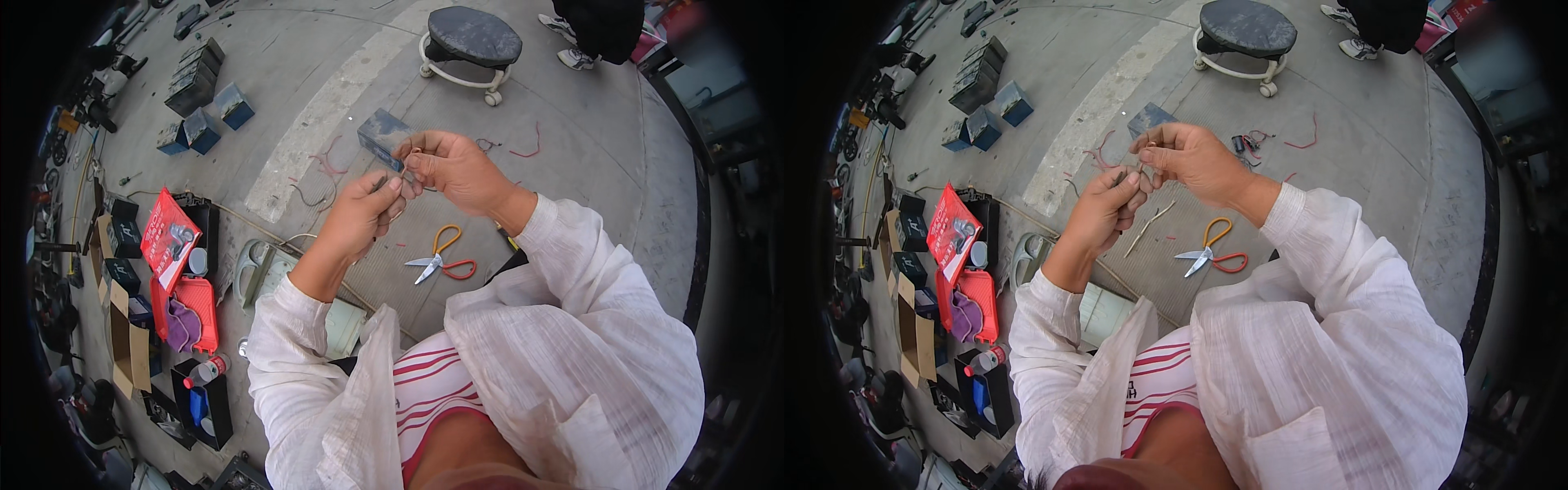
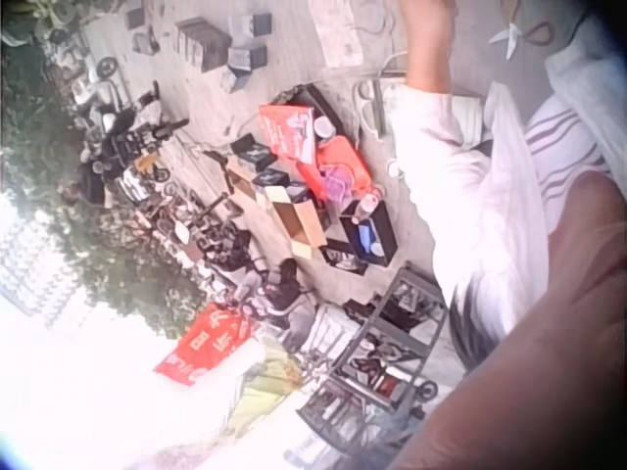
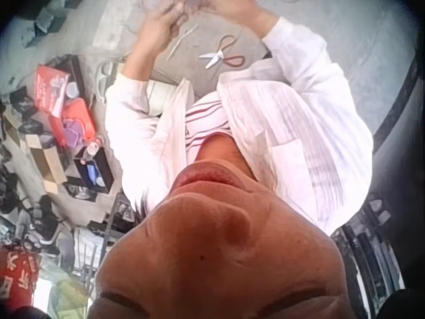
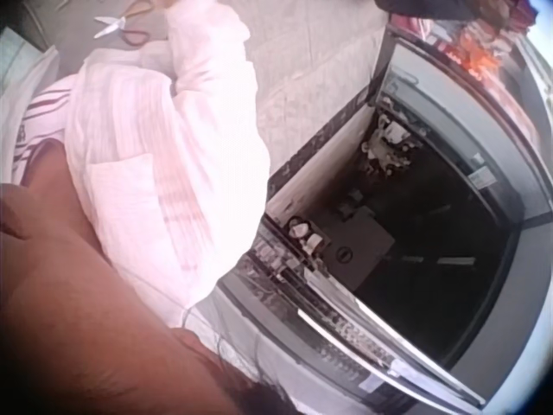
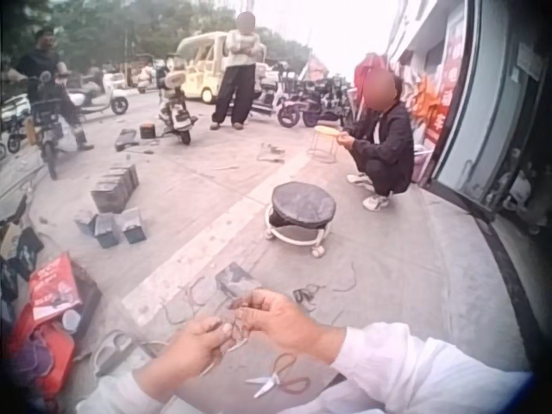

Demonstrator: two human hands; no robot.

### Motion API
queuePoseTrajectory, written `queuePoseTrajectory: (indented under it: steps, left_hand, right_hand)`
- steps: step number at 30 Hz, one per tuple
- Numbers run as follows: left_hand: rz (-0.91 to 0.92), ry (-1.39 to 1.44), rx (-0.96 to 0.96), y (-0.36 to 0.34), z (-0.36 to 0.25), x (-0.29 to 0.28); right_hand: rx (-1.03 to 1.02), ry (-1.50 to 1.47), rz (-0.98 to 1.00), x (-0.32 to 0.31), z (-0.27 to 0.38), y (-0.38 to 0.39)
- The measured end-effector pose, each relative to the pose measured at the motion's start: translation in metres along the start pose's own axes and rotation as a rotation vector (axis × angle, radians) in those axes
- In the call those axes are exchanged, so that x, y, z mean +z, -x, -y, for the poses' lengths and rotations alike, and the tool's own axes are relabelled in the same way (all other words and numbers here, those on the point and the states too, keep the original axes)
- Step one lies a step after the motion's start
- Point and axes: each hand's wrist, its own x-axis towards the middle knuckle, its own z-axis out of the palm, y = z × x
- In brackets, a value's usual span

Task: The person strips insulation from wires using pliers and scissors, then twists the exposed strands together by hand. The person repeats this process for multiple wire pairs on the ground.

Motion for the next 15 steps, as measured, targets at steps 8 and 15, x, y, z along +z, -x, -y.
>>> queuePoseTrajectory:
  steps: [8,15]
  left_hand:
    - [0.069,0.053,-0.033,0.002,-0.001,0.003]
    - [-0.032,-0.098,-0.018,-0.002,-0.001,0.012]
  right_hand:
    - [-0.010,-0.169,0.139,0.001,-0.003,0.002]
    - [-0.020,-0.026,0.016,-0.002,-0.004,0.001]
